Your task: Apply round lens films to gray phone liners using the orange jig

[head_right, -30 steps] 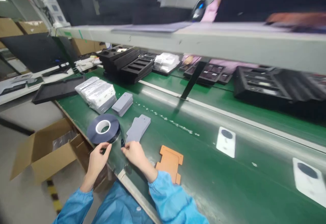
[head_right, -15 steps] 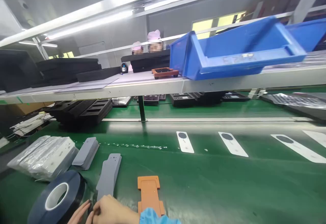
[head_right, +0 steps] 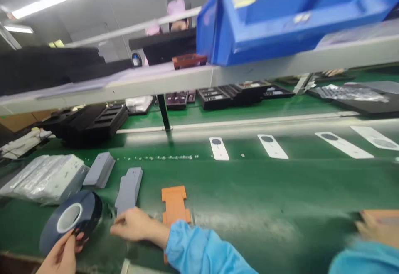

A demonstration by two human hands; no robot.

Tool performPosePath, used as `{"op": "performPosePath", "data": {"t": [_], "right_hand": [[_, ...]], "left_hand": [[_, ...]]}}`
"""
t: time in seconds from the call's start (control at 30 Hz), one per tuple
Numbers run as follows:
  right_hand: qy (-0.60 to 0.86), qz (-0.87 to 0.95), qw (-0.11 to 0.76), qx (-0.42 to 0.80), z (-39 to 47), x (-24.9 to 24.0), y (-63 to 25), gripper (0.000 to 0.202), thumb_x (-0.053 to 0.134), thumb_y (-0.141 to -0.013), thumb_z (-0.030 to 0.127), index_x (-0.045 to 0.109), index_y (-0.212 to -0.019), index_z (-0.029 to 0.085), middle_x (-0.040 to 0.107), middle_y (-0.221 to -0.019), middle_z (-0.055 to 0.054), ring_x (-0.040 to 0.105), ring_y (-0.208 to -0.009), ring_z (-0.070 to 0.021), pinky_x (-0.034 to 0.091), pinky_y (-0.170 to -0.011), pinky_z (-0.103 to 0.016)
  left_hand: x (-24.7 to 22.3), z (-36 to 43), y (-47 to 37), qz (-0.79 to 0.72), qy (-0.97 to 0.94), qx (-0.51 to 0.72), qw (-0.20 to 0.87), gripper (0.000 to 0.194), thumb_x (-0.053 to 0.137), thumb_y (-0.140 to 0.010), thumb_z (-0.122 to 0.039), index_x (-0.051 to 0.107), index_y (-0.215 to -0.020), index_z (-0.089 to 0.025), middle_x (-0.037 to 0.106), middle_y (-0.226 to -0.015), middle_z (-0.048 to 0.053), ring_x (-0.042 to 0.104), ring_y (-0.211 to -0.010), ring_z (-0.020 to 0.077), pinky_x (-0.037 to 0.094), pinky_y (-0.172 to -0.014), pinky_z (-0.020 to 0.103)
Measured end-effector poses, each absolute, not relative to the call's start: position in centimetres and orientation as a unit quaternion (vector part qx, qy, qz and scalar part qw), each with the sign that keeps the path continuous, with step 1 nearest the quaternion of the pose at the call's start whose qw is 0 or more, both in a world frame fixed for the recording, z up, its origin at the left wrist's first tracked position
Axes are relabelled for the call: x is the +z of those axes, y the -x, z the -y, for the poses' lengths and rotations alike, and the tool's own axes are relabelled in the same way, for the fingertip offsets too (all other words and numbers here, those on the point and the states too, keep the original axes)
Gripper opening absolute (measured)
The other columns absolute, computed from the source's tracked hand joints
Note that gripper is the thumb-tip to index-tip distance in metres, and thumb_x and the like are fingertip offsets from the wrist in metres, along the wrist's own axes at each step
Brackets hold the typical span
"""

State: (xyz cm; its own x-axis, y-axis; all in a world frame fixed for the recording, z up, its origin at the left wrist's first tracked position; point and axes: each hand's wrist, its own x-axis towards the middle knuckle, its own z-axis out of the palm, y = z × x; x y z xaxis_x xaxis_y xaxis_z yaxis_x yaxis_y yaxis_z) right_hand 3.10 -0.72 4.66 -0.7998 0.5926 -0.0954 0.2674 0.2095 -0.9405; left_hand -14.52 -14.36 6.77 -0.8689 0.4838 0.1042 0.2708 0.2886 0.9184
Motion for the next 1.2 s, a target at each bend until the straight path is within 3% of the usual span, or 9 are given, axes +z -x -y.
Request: {"op": "performPosePath", "data": {"t": [0.07, 0.17, 0.3, 0.47, 0.63, 0.83, 1.2], "right_hand": [[0.288, 0.692, 0.221, 0.625, 0.6, 5.9, -4.9, 0.029, 0.063, -0.095, 0.037, 0.083, -0.097, 0.016, 0.08, -0.089, -0.004, 0.072, -0.084, -0.0173, 0.052, -0.076, -0.024], [0.279, 0.586, 0.289, 0.703, -0.6, 6.9, -8.6, 0.039, 0.06, -0.098, 0.045, 0.08, -0.096, 0.012, 0.08, -0.091, -0.008, 0.07, -0.079, -0.0156, 0.055, -0.075, -0.026], [0.334, 0.589, 0.292, 0.675, -1.4, 6.4, -13.9, 0.033, 0.075, -0.085, 0.043, 0.081, -0.098, 0.013, 0.08, -0.09, -0.008, 0.071, -0.078, -0.0169, 0.056, -0.074, -0.028], [0.416, 0.651, 0.289, 0.565, -0.9, 4.9, -18.6, 0.026, 0.069, -0.087, 0.033, 0.083, -0.1, 0.015, 0.081, -0.09, -0.007, 0.071, -0.078, -0.0174, 0.054, -0.074, -0.028], [0.462, 0.683, 0.315, 0.469, -2.0, 3.0, -21.7, 0.026, 0.064, -0.093, 0.032, 0.084, -0.103, 0.017, 0.081, -0.098, -0.008, 0.067, -0.077, -0.0158, 0.051, -0.073, -0.028], [0.484, 0.685, 0.317, 0.443, -2.4, 1.8, -22.6, 0.025, 0.062, -0.094, 0.029, 0.083, -0.104, 0.019, 0.078, -0.095, -0.006, 0.062, -0.072, -0.0141, 0.049, -0.072, -0.028], [0.5, 0.735, 0.295, 0.352, -3.4, 1.2, -21.6, 0.025, 0.058, -0.101, 0.026, 0.081, -0.108, 0.019, 0.073, -0.092, -0.007, 0.067, -0.084, -0.0193, 0.052, -0.083, -0.033]], "left_hand": [[8.5, 13.7, 11.7, -0.785, -0.275, 0.531, 0.164, 0.041, 0.07, -0.081, -0.049, 0.078, -0.109, -0.019, 0.081, -0.085, 0.006, 0.078, -0.076, 0.0263, 0.066, -0.069, 0.036], [9.0, 11.5, 7.2, -0.735, -0.354, 0.513, 0.268, 0.044, 0.072, -0.081, -0.05, 0.079, -0.106, -0.015, 0.08, -0.086, 0.009, 0.075, -0.071, 0.0227, 0.062, -0.063, 0.032], [7.2, 9.2, 3.1, -0.683, -0.405, 0.482, 0.369, 0.043, 0.073, -0.084, -0.048, 0.078, -0.108, -0.013, 0.077, -0.078, 0.007, 0.069, -0.059, 0.0164, 0.056, -0.054, 0.026], [5.2, 7.2, 0.8, -0.638, -0.436, 0.451, 0.447, 0.039, 0.071, -0.087, -0.046, 0.077, -0.108, -0.013, 0.077, -0.079, 0.007, 0.069, -0.061, 0.015, 0.053, -0.054, 0.024], [3.4, 5.5, 0.4, -0.642, -0.429, 0.448, 0.451, 0.033, 0.071, -0.087, -0.044, 0.072, -0.102, -0.014, 0.074, -0.079, 0.006, 0.069, -0.063, 0.0144, 0.052, -0.055, 0.024], [1.6, 4.2, 0.0, -0.644, -0.416, 0.435, 0.473, 0.027, 0.075, -0.082, -0.04, 0.062, -0.091, -0.018, 0.065, -0.07, -0.001, 0.063, -0.056, 0.0113, 0.05, -0.055, 0.023], [0.6, 1.4, -1.1, -0.642, -0.427, 0.436, 0.464, 0.025, 0.078, -0.078, -0.035, 0.06, -0.083, -0.019, 0.06, -0.071, -0.002, 0.056, -0.06, 0.0099, 0.045, -0.056, 0.022]]}}
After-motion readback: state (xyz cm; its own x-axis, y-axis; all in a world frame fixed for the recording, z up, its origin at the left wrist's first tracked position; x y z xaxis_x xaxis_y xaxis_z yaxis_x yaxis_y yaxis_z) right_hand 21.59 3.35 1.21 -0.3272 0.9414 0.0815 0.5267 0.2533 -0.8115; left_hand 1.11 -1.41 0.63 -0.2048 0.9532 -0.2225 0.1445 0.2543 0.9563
